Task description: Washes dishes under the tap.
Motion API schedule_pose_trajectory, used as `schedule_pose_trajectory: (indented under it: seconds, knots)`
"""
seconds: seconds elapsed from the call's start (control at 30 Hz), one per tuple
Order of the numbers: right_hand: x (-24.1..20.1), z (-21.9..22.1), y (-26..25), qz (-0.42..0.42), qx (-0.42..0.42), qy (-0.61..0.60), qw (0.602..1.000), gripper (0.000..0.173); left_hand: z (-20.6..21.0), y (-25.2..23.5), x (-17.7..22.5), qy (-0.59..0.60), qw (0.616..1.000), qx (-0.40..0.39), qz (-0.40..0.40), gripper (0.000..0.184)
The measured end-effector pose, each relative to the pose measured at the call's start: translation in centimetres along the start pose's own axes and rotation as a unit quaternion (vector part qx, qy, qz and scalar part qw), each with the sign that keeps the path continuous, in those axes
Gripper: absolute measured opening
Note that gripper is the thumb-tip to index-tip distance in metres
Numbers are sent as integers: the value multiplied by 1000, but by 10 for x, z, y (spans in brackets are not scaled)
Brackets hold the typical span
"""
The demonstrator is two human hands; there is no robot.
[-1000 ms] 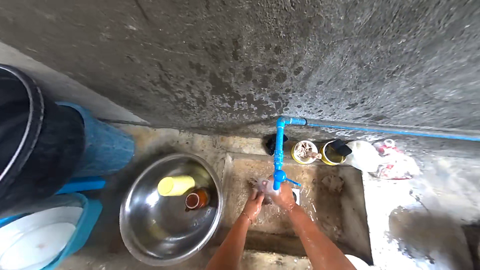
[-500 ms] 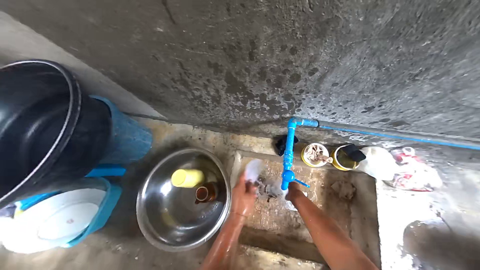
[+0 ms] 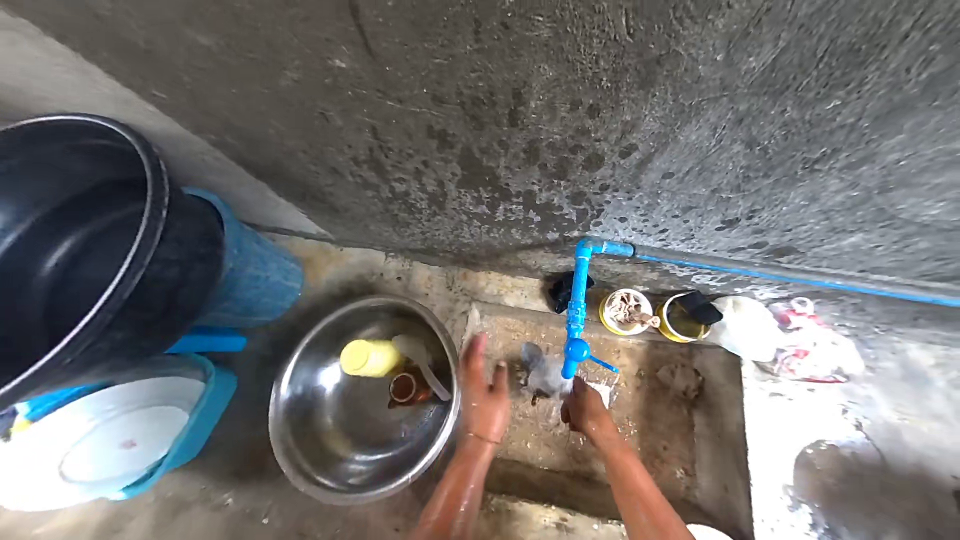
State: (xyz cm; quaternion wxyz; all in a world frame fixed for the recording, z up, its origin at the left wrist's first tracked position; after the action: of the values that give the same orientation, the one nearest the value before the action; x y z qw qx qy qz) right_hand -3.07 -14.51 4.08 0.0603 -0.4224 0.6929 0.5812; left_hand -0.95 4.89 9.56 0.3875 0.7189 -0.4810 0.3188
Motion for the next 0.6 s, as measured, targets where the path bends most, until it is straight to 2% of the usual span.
schedule_pose_trajectory:
  seconds: [0.07,0.13,0.17,0.2,0.27,0.33,0.4,0.47,0.53,0.57,0.6]
  knots:
    - [6,10,13,-12,29,-105,994,32,41,3,-11,113,987,-62,-96,63]
    - [12,18,30,-19,56,-186,981,35,75,-1,-22,218,937,-116,-249,65]
    - [15,22,35,-19,76,-224,972,36,89,-5,-24,254,910,-137,-296,57]
    - [19,26,39,-16,97,-259,961,36,100,-6,-28,275,898,-161,-303,46]
    - [28,29,44,-17,136,-310,941,33,112,-7,-30,254,918,-208,-222,37]
    - [32,31,48,-43,149,-323,934,29,116,-10,-27,186,954,-190,-139,34]
    - [32,34,54,-80,128,-309,939,27,116,-11,-18,169,965,-153,-128,30]
    - [32,37,56,-101,101,-299,944,27,118,-12,-9,244,939,-155,-188,36]
    - [35,33,52,-110,57,-288,950,29,119,-16,-10,336,889,-202,-237,40]
    - [38,29,49,-111,27,-285,952,31,117,-20,-10,345,882,-228,-228,38]
    - [42,25,46,-113,-4,-286,951,32,113,-23,-12,318,897,-242,-189,36]
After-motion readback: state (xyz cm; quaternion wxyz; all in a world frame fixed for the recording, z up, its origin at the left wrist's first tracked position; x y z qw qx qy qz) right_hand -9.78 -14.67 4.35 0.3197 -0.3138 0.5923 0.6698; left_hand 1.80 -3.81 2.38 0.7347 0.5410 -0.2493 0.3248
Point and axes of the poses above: each hand's wrist, its own y-axis away from the middle knuckle, its own z-axis out of the palm, x = y × z, the point moved 2 cm from there along -y, towards the middle knuckle, and after that the axes turned 5 degrees about -z, right-handed, at the moved point
